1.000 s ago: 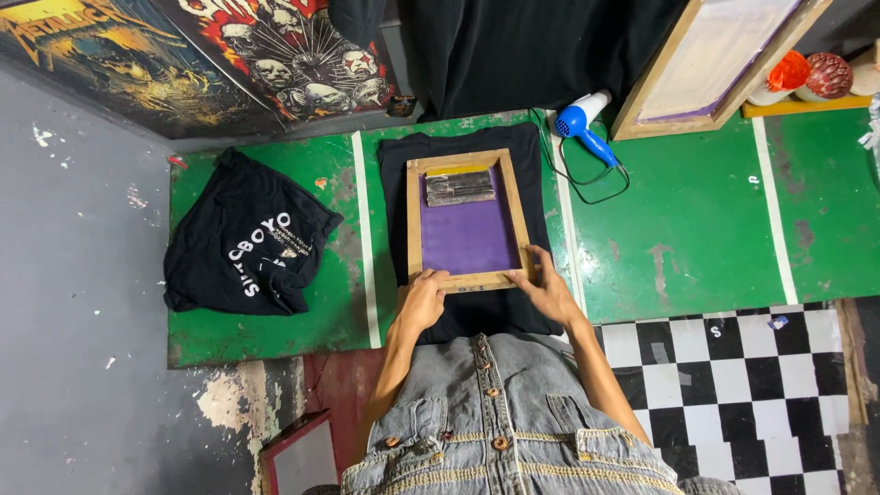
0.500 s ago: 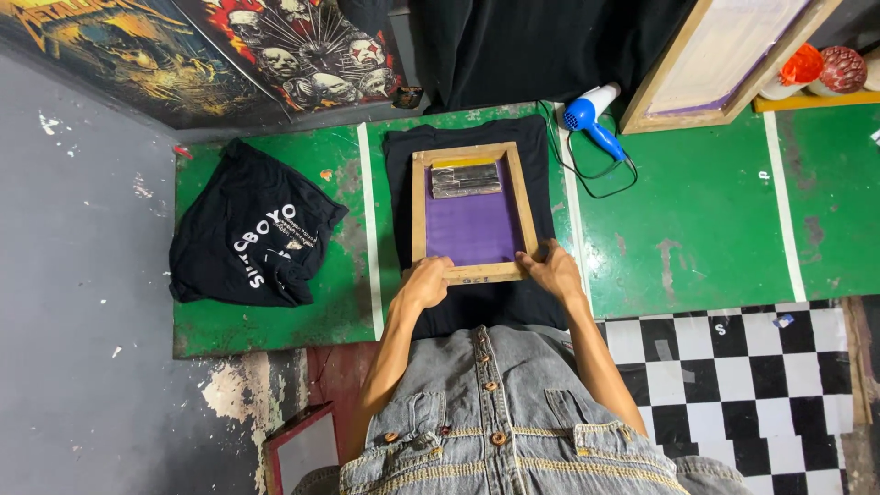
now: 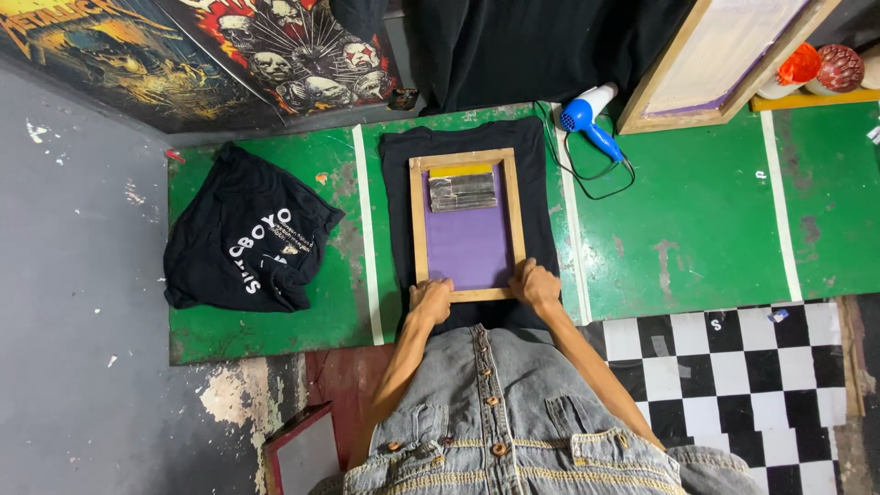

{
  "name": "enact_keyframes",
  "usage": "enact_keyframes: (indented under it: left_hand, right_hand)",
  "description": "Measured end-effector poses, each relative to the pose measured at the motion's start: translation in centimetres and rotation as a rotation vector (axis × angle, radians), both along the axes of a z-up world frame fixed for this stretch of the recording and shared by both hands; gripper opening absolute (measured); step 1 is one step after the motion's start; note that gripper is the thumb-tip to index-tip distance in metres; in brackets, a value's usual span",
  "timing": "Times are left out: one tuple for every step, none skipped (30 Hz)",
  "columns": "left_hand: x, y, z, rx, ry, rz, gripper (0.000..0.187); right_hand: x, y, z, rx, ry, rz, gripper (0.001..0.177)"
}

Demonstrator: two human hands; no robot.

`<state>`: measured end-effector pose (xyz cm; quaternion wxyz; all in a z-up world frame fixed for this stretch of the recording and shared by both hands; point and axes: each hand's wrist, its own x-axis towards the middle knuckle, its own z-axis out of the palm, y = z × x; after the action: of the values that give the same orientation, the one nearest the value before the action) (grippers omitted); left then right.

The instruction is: The person folds a black t-shirt on a green table, then places a screen printing frame over it. They use a squeegee to apply purple ink onto the shirt through the screen. Finally, they use a hairdryer to dry the printed design.

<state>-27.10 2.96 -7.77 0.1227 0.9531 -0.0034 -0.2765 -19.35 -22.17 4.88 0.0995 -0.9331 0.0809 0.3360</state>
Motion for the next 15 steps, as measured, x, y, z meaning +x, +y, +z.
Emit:
enact_keyframes:
  left_hand:
    - [-1.0,0.1,-3.4,0.008,-0.116,-0.011,0.066]
    - [-1.6,0.1,-4.3,0.007,-0.113,-0.013,0.066]
    - [-2.2,0.0,-5.2,0.006,-0.192,0.009,0.062]
    - [-2.6,0.0,-6.0,0.006,-0.274,0.032,0.057]
    - [-2.4,-0.1,-5.5,0.008,-0.272,0.031,0.057]
    - [-2.3,-0.1,-4.9,-0.007,-0.320,0.035,0.050]
    - [-2.1,-0.2,-4.4,-0.022,-0.367,0.039,0.044]
    - [-1.9,-0.2,-4.3,-0.021,-0.368,0.039,0.044]
    - [-1.7,-0.3,-4.1,-0.015,-0.295,0.047,0.042]
    - [-1.6,-0.3,-4.0,-0.009,-0.220,0.055,0.041]
    - [-1.2,-0.6,-3.3,-0.007,-0.220,0.054,0.041]
    - [-0.8,-0.8,-2.6,0.018,-0.239,0.064,0.042]
    - [-0.4,-1.1,-1.9,0.043,-0.258,0.074,0.044]
    - [0.4,-1.5,-3.3,0.044,-0.255,0.071,0.044]
    - [1.1,-1.8,-4.7,0.042,-0.600,0.105,0.048]
  right_hand:
    - [-0.4,0.5,0.9,-0.010,-0.001,-0.009,0.055]
    - [-0.5,0.2,-0.6,-0.010,0.003,-0.011,0.055]
    - [-0.6,-0.2,-2.0,-0.006,-0.001,0.025,0.056]
    - [-0.4,-0.5,-3.3,0.000,-0.008,0.064,0.061]
    - [-0.5,-0.8,-3.8,0.001,-0.006,0.063,0.061]
    - [-0.5,-1.0,-4.3,-0.012,-0.020,0.083,0.063]
    - [-0.5,-1.3,-4.7,-0.025,-0.033,0.104,0.066]
    - [-0.2,-1.2,-3.9,-0.024,-0.034,0.104,0.066]
    - [0.1,-1.2,-3.0,0.018,-0.073,0.069,0.068]
    - [0.4,-1.1,-2.1,0.059,-0.111,0.033,0.071]
    - [0.6,-0.8,-1.8,0.060,-0.110,0.033,0.071]
    - [0.9,-0.6,-1.4,0.093,-0.188,0.008,0.071]
    - [1.2,-0.3,-1.1,0.126,-0.266,-0.017,0.071]
    - [1.5,0.2,-1.1,0.127,-0.262,-0.019,0.071]
    - [1.7,0.6,-1.2,0.148,-0.328,-0.059,0.062]
